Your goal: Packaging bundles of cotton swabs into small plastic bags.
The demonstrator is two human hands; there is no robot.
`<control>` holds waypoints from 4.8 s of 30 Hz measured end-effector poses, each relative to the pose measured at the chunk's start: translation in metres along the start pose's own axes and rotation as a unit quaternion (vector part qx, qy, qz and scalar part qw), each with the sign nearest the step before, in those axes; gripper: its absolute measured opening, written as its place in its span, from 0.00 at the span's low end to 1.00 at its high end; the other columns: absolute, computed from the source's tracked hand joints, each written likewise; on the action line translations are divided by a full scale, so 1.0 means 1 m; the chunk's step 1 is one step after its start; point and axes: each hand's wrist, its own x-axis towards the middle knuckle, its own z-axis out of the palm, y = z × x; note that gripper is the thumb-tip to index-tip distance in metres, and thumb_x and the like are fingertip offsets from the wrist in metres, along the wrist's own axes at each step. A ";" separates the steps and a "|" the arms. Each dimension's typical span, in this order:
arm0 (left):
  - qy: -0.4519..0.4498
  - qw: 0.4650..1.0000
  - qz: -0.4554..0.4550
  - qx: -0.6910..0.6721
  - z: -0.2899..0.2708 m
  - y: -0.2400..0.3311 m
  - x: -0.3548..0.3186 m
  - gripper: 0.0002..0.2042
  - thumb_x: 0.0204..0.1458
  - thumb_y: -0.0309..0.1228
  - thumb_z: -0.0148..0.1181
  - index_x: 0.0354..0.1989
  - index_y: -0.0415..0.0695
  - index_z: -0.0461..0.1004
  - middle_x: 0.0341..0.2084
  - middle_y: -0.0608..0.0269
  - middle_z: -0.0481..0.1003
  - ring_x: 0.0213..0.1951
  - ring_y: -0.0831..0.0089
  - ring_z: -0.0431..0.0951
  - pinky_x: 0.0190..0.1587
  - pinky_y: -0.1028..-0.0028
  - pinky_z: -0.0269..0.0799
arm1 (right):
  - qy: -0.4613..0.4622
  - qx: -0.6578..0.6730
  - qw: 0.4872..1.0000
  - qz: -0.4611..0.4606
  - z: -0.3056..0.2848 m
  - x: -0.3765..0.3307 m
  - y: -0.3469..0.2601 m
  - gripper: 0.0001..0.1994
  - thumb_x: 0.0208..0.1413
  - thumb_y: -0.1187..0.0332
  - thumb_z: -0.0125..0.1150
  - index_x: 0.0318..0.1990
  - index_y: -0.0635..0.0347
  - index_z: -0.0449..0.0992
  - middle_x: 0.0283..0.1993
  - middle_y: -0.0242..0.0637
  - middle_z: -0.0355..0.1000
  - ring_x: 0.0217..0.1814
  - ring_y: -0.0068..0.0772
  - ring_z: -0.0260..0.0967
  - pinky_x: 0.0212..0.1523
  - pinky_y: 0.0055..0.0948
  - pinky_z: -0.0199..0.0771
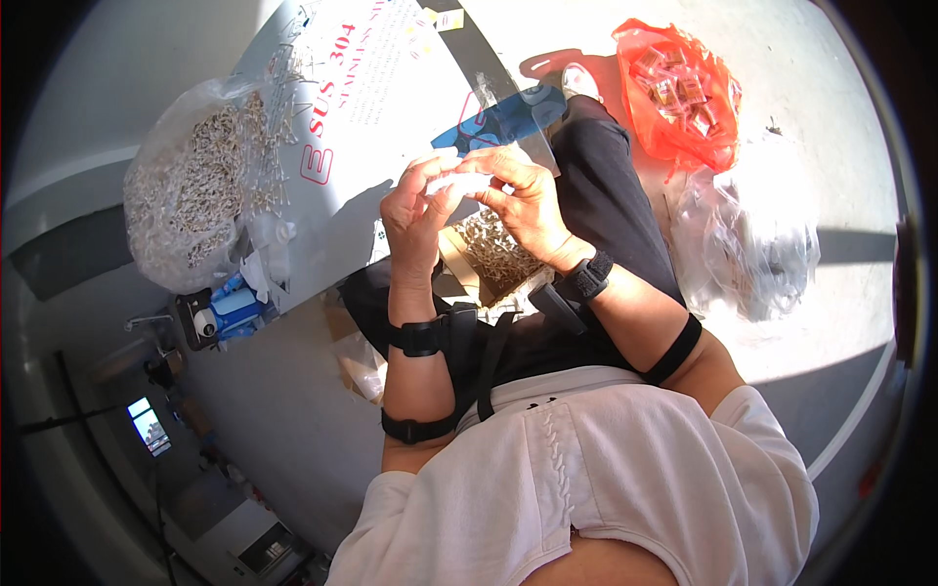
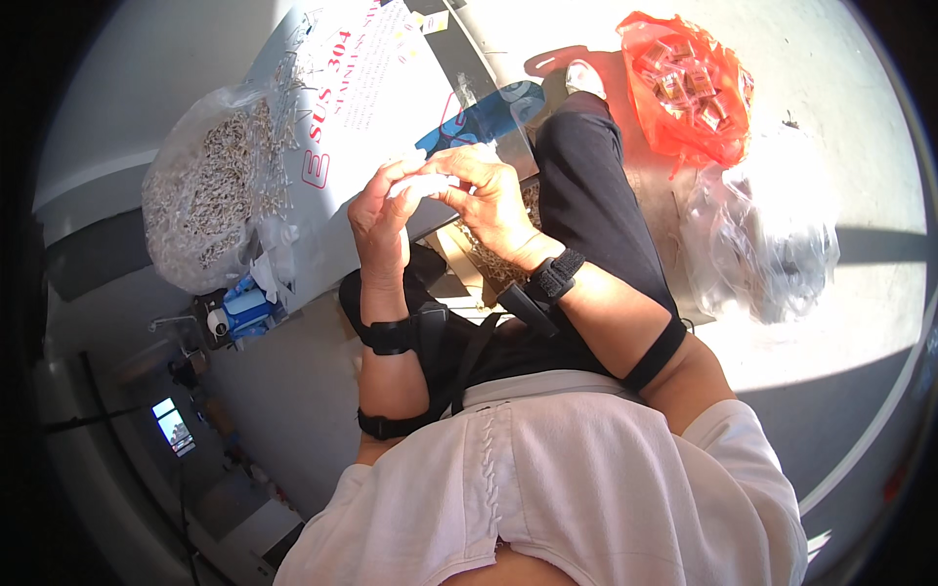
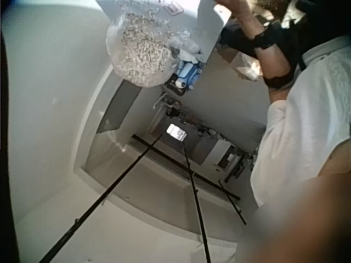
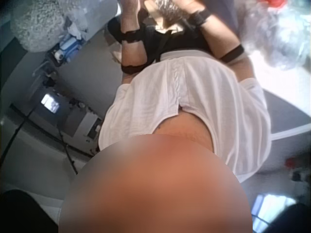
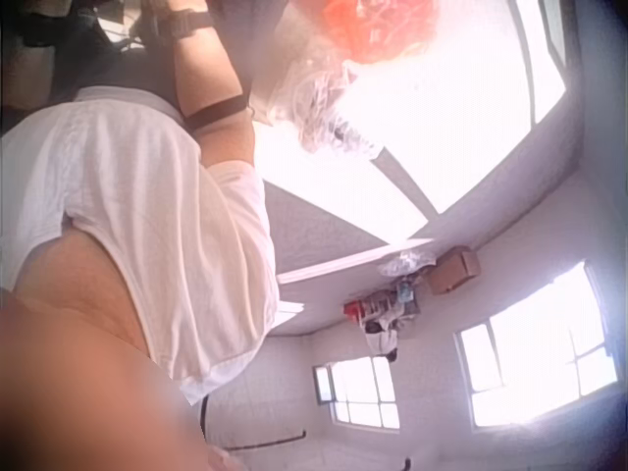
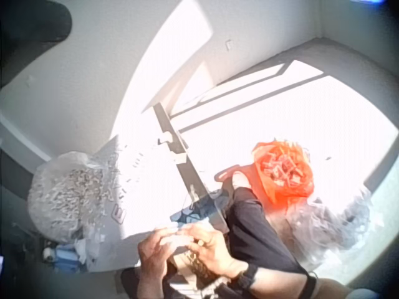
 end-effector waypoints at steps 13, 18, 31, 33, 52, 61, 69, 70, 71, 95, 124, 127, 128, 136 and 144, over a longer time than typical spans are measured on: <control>0.065 0.992 -0.098 -0.036 0.005 -0.025 -0.002 0.13 0.52 0.28 0.54 0.39 0.30 0.77 0.31 0.57 0.79 0.37 0.75 0.76 0.46 0.77 0.68 | 0.014 0.092 0.991 0.099 0.007 -0.002 0.017 0.09 0.46 0.80 0.66 0.37 0.63 0.77 0.36 0.35 0.74 0.39 0.27 0.70 0.42 0.26 0.71; 0.068 0.989 -0.122 -0.056 0.002 -0.030 -0.002 0.16 0.55 0.32 0.51 0.41 0.29 0.75 0.36 0.51 0.77 0.39 0.69 0.76 0.46 0.73 0.69 | 0.010 0.116 0.988 0.106 0.007 -0.004 0.020 0.09 0.47 0.79 0.66 0.37 0.64 0.77 0.35 0.33 0.74 0.39 0.25 0.69 0.41 0.24 0.70; 0.035 0.997 -0.063 0.039 -0.010 -0.033 -0.017 0.15 0.50 0.20 0.60 0.47 0.34 0.73 0.42 0.58 0.76 0.44 0.75 0.73 0.49 0.76 0.68 | -0.002 0.204 0.959 0.199 0.004 -0.004 0.020 0.09 0.47 0.79 0.66 0.37 0.64 0.77 0.35 0.31 0.73 0.39 0.20 0.68 0.41 0.22 0.71; 0.045 0.996 -0.074 0.032 -0.011 -0.035 -0.015 0.17 0.46 0.16 0.61 0.47 0.36 0.73 0.42 0.60 0.76 0.43 0.77 0.73 0.49 0.77 0.68 | -0.024 0.148 0.966 0.210 0.002 -0.004 0.021 0.09 0.47 0.80 0.65 0.37 0.64 0.77 0.35 0.31 0.74 0.39 0.20 0.68 0.41 0.22 0.71; 0.056 0.997 -0.051 0.025 -0.014 -0.029 -0.013 0.22 0.40 0.12 0.62 0.48 0.37 0.73 0.42 0.64 0.73 0.45 0.75 0.72 0.51 0.75 0.68 | 0.018 0.148 0.980 0.133 0.005 -0.004 0.017 0.10 0.46 0.81 0.65 0.38 0.61 0.77 0.39 0.32 0.72 0.41 0.23 0.70 0.41 0.22 0.72; 0.027 0.999 -0.024 0.038 -0.010 -0.023 -0.010 0.23 0.39 0.13 0.62 0.49 0.36 0.73 0.45 0.59 0.74 0.48 0.71 0.73 0.54 0.73 0.67 | 0.014 0.117 0.988 0.102 0.004 -0.003 0.017 0.11 0.45 0.81 0.66 0.39 0.61 0.77 0.40 0.34 0.72 0.42 0.26 0.70 0.40 0.24 0.74; 0.010 0.998 -0.065 -0.001 -0.006 -0.021 -0.012 0.18 0.46 0.19 0.51 0.48 0.33 0.72 0.45 0.54 0.75 0.49 0.69 0.73 0.56 0.70 0.64 | -0.025 0.096 0.990 0.102 0.001 -0.004 0.016 0.10 0.51 0.81 0.60 0.42 0.63 0.75 0.45 0.33 0.70 0.46 0.23 0.69 0.47 0.22 0.74; 0.009 0.998 -0.065 -0.001 -0.005 -0.021 -0.011 0.18 0.46 0.19 0.51 0.48 0.33 0.72 0.45 0.54 0.75 0.49 0.69 0.73 0.56 0.70 0.64 | -0.025 0.096 0.990 0.101 0.001 -0.004 0.016 0.10 0.51 0.81 0.60 0.42 0.63 0.75 0.45 0.33 0.70 0.46 0.23 0.69 0.47 0.22 0.74; 0.008 0.999 -0.050 -0.003 -0.005 -0.022 -0.010 0.17 0.46 0.20 0.50 0.46 0.32 0.74 0.44 0.52 0.76 0.48 0.68 0.73 0.56 0.69 0.64 | -0.024 0.105 0.988 0.106 0.002 -0.004 0.016 0.10 0.51 0.81 0.61 0.42 0.63 0.75 0.45 0.33 0.69 0.46 0.23 0.69 0.47 0.23 0.74; 0.035 0.999 -0.031 0.001 0.003 -0.020 -0.007 0.07 0.46 0.17 0.51 0.33 0.33 0.74 0.39 0.53 0.76 0.46 0.69 0.73 0.52 0.72 0.66 | -0.023 0.162 0.977 0.140 0.003 -0.004 0.019 0.10 0.51 0.81 0.61 0.41 0.63 0.76 0.46 0.33 0.70 0.46 0.24 0.69 0.48 0.24 0.73; 0.044 0.994 -0.101 -0.003 0.000 -0.030 -0.010 0.10 0.46 0.15 0.60 0.38 0.35 0.74 0.33 0.66 0.75 0.36 0.80 0.73 0.43 0.80 0.69 | -0.013 0.253 0.939 0.232 0.005 -0.004 0.027 0.05 0.50 0.82 0.60 0.36 0.67 0.76 0.33 0.32 0.75 0.36 0.20 0.71 0.42 0.22 0.73; 0.061 0.994 -0.093 0.015 0.001 -0.033 -0.010 0.10 0.46 0.15 0.59 0.38 0.36 0.73 0.33 0.67 0.74 0.36 0.80 0.73 0.44 0.80 0.69 | -0.006 0.257 0.939 0.228 0.005 -0.004 0.027 0.05 0.50 0.81 0.61 0.36 0.67 0.76 0.32 0.32 0.75 0.35 0.20 0.71 0.41 0.21 0.74; 0.059 0.993 -0.098 0.002 0.000 -0.032 -0.010 0.11 0.47 0.15 0.59 0.39 0.36 0.73 0.33 0.67 0.74 0.36 0.80 0.72 0.44 0.80 0.69 | -0.007 0.255 0.940 0.226 0.006 -0.004 0.026 0.05 0.50 0.81 0.61 0.35 0.67 0.76 0.32 0.32 0.75 0.35 0.20 0.71 0.41 0.21 0.74; 0.043 0.990 -0.133 -0.013 -0.019 -0.028 -0.023 0.13 0.44 0.15 0.59 0.41 0.34 0.73 0.30 0.68 0.74 0.34 0.83 0.73 0.38 0.82 0.70 | -0.126 0.178 0.940 0.263 0.002 -0.006 0.010 0.08 0.50 0.73 0.65 0.38 0.63 0.76 0.31 0.30 0.74 0.33 0.15 0.69 0.33 0.20 0.70; 0.028 0.991 -0.115 0.070 -0.036 -0.027 -0.050 0.15 0.41 0.11 0.59 0.39 0.37 0.75 0.33 0.65 0.76 0.37 0.79 0.76 0.43 0.78 0.74 | -0.134 0.084 0.956 0.249 0.022 -0.023 -0.002 0.15 0.59 0.61 0.57 0.36 0.67 0.76 0.25 0.34 0.73 0.25 0.17 0.69 0.26 0.18 0.70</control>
